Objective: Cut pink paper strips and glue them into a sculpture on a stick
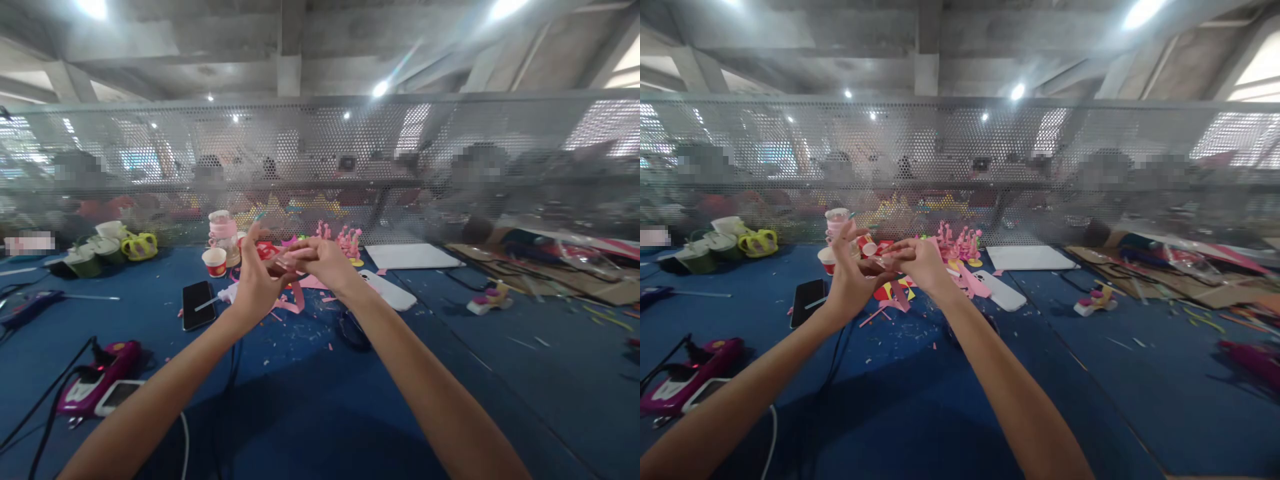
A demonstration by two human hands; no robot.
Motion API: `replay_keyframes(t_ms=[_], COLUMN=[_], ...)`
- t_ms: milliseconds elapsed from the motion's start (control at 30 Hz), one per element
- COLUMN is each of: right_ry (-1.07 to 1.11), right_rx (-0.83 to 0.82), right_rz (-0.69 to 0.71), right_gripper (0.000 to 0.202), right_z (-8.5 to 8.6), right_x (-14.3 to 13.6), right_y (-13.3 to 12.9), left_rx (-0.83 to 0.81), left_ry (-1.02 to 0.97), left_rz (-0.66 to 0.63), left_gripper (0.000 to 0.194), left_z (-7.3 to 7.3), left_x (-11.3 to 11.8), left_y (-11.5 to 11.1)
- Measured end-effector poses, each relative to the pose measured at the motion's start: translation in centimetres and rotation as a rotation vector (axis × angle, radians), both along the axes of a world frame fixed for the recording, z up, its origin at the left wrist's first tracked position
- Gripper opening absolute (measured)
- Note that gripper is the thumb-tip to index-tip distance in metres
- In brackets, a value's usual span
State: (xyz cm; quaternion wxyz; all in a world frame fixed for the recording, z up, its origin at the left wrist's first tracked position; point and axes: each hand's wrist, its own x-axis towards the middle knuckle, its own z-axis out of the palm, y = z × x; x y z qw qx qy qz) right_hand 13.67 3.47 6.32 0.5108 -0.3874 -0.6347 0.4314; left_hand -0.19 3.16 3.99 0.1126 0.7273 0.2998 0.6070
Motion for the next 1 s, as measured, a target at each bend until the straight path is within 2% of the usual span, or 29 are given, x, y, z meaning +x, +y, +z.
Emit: replay_keyframes(t_ms=[133, 233, 300, 367, 433, 533, 667, 800, 900, 1000], right_ry=[0.031, 0.056, 0.054, 0.022, -0.029, -0.090, -0.135, -0.245, -0.302, -0.297], right_rx=[0.054, 0.037, 0.022, 0.014, 0.016, 0.018, -0.002, -0.032, -0.021, -0.033], right_rz=[-0.007, 0.041, 0.102, 0.174, 0.225, 0.288, 0.363, 0.461, 0.392, 0.314], right_gripper=[0.024, 0.021, 0.015, 0.009, 0.005, 0.011, 0.018, 0.017, 0.014, 0.011], right_z=[-0.1, -0.1, 0.0, 0.1, 0.2, 0.2, 0.7, 1.0, 0.5, -0.4], right_x=[0.5, 0.8, 0.9, 1.0, 1.2, 1.8, 2.6, 2.6, 2.1, 1.5], right_y=[0.4, 0.5, 0.4, 0.3, 0.2, 0.2, -0.1, -0.6, -0.3, 0.3], left_rx=[-0.286, -0.466, -0.550, -0.642, -0.720, -0.786, -0.805, -0.833, -0.850, -0.859], left_ry=[-0.191, -0.155, -0.041, 0.049, 0.103, 0.139, 0.218, 0.216, 0.141, 0.049], left_rz=[-0.085, -0.178, -0.326, -0.519, -0.679, -0.786, -0.793, -0.683, -0.607, -0.589], left_gripper=[0.083, 0.057, 0.027, 0.010, 0.007, 0.010, 0.008, 0.007, 0.011, 0.014], left_z=[-0.2, -0.2, 0.0, 0.3, 0.6, 0.8, 0.7, 1.0, 1.3, 1.4], left_x=[0.3, -0.1, -0.5, -1.0, -1.5, -2.1, -3.1, -3.8, -3.6, -2.8], left_y=[0.4, 1.4, 2.0, 2.2, 2.1, 2.1, 2.9, 3.7, 3.5, 3.1])
